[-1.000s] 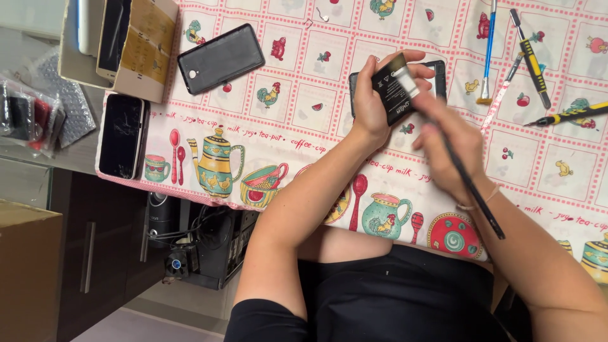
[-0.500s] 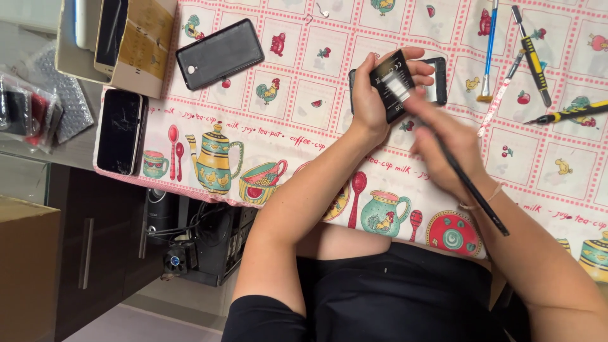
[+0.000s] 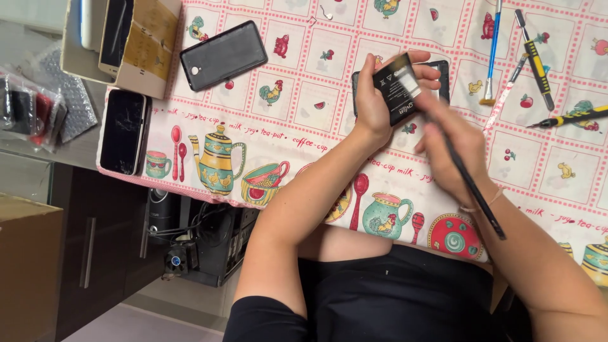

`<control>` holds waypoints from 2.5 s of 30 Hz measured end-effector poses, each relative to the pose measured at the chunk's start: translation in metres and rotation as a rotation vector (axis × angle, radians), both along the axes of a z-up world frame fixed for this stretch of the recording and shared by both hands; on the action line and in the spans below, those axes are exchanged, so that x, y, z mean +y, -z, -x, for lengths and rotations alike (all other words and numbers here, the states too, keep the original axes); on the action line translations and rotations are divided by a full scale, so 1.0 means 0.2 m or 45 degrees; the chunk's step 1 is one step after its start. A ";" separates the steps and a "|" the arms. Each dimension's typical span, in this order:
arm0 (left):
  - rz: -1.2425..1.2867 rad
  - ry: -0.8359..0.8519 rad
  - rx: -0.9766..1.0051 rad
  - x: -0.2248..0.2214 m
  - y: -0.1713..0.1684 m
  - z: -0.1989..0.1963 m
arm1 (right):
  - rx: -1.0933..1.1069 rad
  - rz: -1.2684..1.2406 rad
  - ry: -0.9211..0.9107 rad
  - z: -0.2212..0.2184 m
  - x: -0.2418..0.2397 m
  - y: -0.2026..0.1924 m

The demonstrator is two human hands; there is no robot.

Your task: Cleaning a mobile phone battery and its compartment using a small brush and a thin tool.

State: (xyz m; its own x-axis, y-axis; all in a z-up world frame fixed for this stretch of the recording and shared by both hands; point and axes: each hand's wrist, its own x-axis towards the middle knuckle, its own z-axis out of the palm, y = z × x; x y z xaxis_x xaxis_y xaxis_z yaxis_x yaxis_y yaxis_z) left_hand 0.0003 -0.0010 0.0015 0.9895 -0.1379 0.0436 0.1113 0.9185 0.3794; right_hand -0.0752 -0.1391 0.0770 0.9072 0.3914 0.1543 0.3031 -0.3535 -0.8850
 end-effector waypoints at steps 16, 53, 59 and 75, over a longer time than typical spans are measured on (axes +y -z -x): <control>-0.002 -0.004 -0.020 -0.01 0.03 0.00 | -0.057 -0.031 -0.009 0.02 0.02 0.02; -0.075 0.007 0.122 0.02 0.01 -0.01 | -0.234 0.098 -0.035 0.02 0.00 0.06; 0.167 0.048 -0.006 0.01 0.04 0.00 | -0.296 0.065 0.195 0.00 0.00 0.02; 0.063 0.437 0.163 0.08 -0.18 0.03 | -0.285 -0.036 0.181 -0.02 0.00 0.06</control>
State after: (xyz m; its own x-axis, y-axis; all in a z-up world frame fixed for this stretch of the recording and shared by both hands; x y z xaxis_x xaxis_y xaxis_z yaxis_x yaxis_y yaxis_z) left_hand -0.0056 0.0153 0.0365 0.8837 -0.4637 -0.0629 0.4601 0.8363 0.2983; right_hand -0.0714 -0.1389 0.0653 0.8946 0.2555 0.3665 0.4417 -0.3824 -0.8116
